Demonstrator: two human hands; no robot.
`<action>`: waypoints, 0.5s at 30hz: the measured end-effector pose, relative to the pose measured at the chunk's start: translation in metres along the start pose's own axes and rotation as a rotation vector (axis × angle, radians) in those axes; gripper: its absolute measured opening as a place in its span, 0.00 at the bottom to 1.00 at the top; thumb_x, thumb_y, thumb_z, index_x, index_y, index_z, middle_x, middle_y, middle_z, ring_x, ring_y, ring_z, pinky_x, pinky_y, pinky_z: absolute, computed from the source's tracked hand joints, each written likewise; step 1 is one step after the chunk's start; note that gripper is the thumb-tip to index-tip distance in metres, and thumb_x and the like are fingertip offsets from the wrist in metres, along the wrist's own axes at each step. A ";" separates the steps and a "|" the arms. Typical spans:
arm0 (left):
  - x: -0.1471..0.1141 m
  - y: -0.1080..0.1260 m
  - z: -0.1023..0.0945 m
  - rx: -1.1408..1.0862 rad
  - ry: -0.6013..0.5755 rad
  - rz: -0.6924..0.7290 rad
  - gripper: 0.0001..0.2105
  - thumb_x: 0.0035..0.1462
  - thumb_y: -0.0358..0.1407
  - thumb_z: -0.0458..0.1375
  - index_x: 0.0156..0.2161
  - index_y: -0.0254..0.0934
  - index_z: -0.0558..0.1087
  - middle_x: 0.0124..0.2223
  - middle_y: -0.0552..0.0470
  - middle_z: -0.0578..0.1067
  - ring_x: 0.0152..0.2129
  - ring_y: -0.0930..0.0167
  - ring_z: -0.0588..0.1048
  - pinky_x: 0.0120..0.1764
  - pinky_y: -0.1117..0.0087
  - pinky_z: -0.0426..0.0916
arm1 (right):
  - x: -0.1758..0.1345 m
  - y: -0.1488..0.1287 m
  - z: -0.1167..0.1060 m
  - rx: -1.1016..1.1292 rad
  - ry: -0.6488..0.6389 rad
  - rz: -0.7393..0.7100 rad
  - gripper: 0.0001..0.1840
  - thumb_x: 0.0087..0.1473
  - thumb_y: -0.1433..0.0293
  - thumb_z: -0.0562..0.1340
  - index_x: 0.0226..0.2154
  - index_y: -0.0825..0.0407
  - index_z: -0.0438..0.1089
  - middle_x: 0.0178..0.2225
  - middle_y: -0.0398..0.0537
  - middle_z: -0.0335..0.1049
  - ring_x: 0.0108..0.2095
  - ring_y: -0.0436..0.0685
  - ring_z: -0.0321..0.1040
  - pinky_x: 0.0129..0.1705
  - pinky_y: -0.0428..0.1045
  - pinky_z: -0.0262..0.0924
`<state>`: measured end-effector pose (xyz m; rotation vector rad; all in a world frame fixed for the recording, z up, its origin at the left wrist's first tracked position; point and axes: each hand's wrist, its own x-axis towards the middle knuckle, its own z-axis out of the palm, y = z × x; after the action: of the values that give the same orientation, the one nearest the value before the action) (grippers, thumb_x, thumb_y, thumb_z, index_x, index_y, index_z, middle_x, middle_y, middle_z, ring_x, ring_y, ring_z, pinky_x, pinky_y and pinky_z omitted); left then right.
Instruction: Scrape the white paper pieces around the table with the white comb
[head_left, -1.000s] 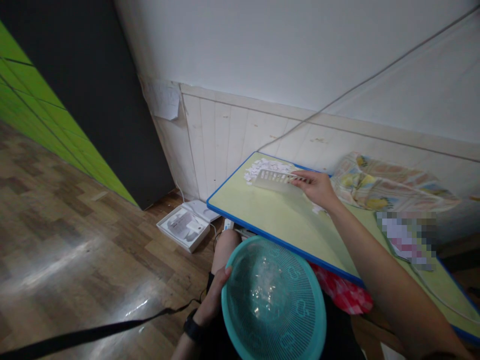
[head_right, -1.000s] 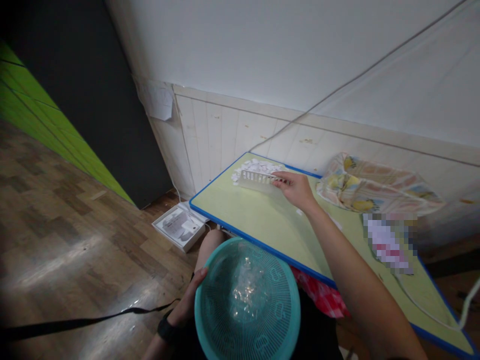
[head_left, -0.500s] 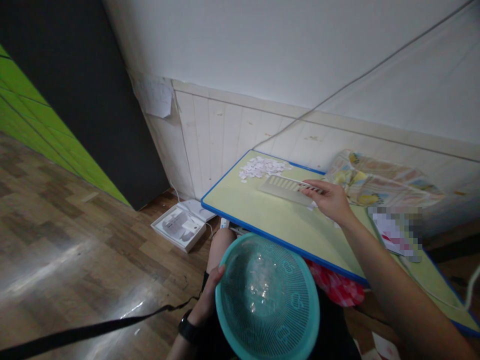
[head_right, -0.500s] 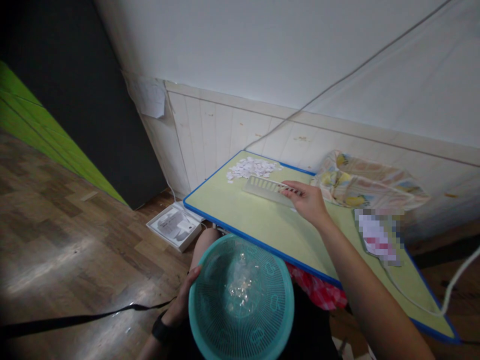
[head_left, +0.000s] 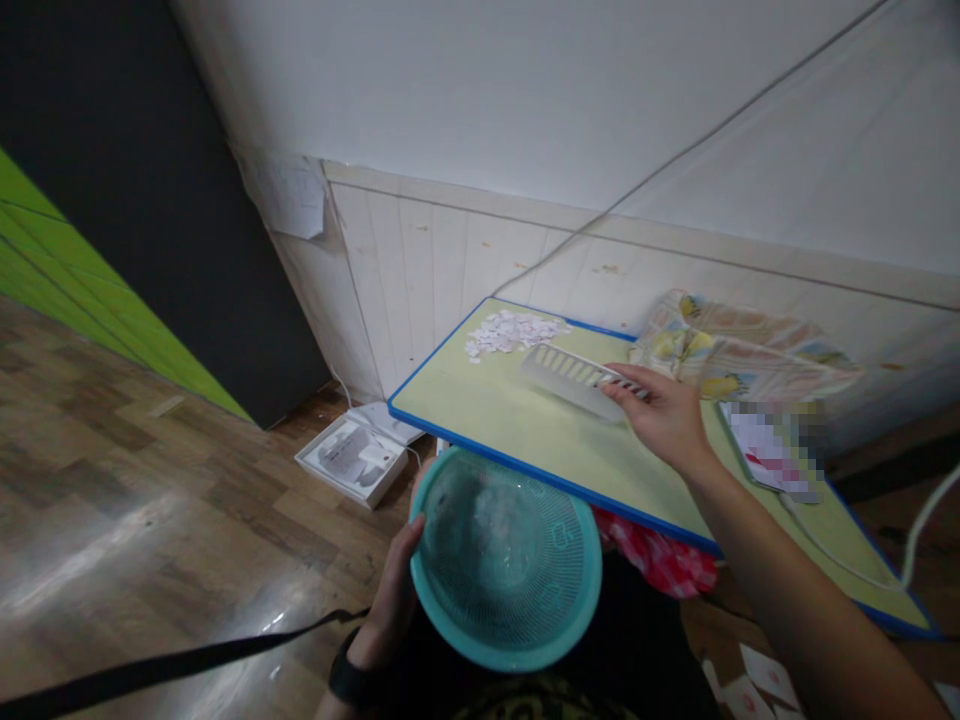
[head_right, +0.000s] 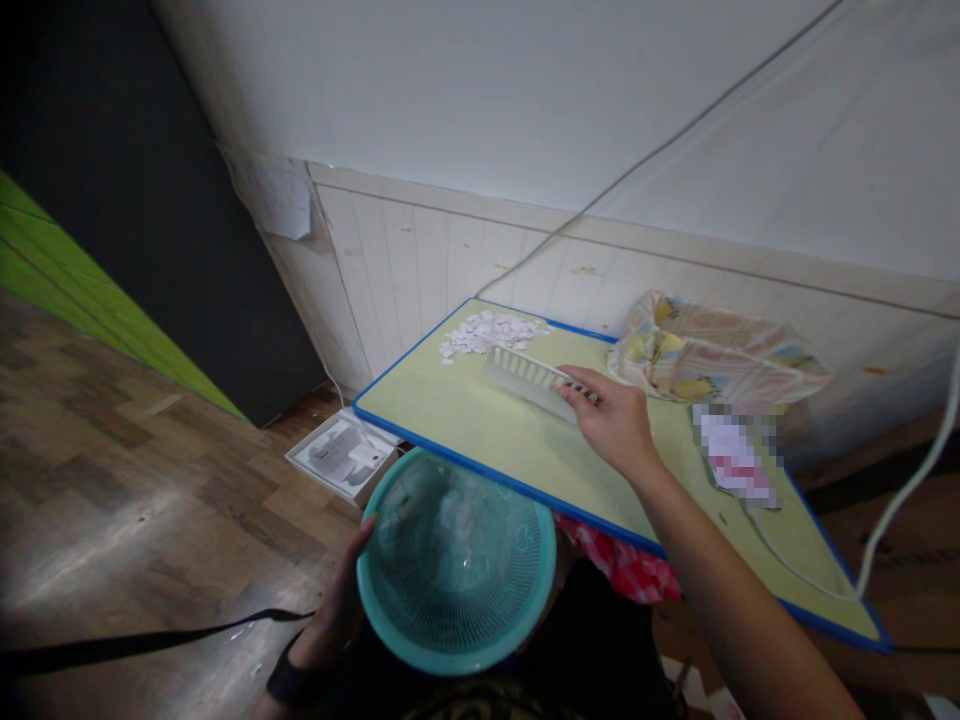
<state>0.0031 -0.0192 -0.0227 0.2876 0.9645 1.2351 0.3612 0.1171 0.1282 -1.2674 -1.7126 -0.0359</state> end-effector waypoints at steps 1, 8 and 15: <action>0.001 0.001 0.000 0.003 0.011 -0.011 0.24 0.54 0.55 0.78 0.45 0.35 0.89 0.44 0.41 0.92 0.65 0.40 0.81 0.73 0.42 0.69 | 0.003 0.002 -0.004 -0.020 0.054 0.016 0.15 0.63 0.58 0.71 0.48 0.45 0.90 0.47 0.51 0.90 0.42 0.67 0.87 0.44 0.58 0.81; 0.007 0.000 0.000 -0.021 0.020 -0.011 0.25 0.52 0.55 0.78 0.45 0.35 0.89 0.55 0.38 0.90 0.67 0.41 0.79 0.73 0.47 0.71 | -0.006 0.034 -0.032 -0.107 0.156 0.210 0.23 0.57 0.57 0.74 0.51 0.52 0.88 0.42 0.55 0.90 0.33 0.66 0.83 0.35 0.58 0.77; 0.009 0.004 0.001 -0.019 0.053 -0.009 0.28 0.40 0.55 0.84 0.41 0.36 0.91 0.47 0.41 0.92 0.56 0.43 0.87 0.74 0.45 0.69 | -0.013 0.062 -0.036 -0.139 -0.026 0.258 0.26 0.58 0.56 0.73 0.54 0.52 0.87 0.40 0.55 0.89 0.33 0.66 0.81 0.40 0.61 0.77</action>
<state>0.0018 -0.0098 -0.0234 0.2367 0.9984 1.2482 0.4313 0.1178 0.1084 -1.5908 -1.5780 0.0143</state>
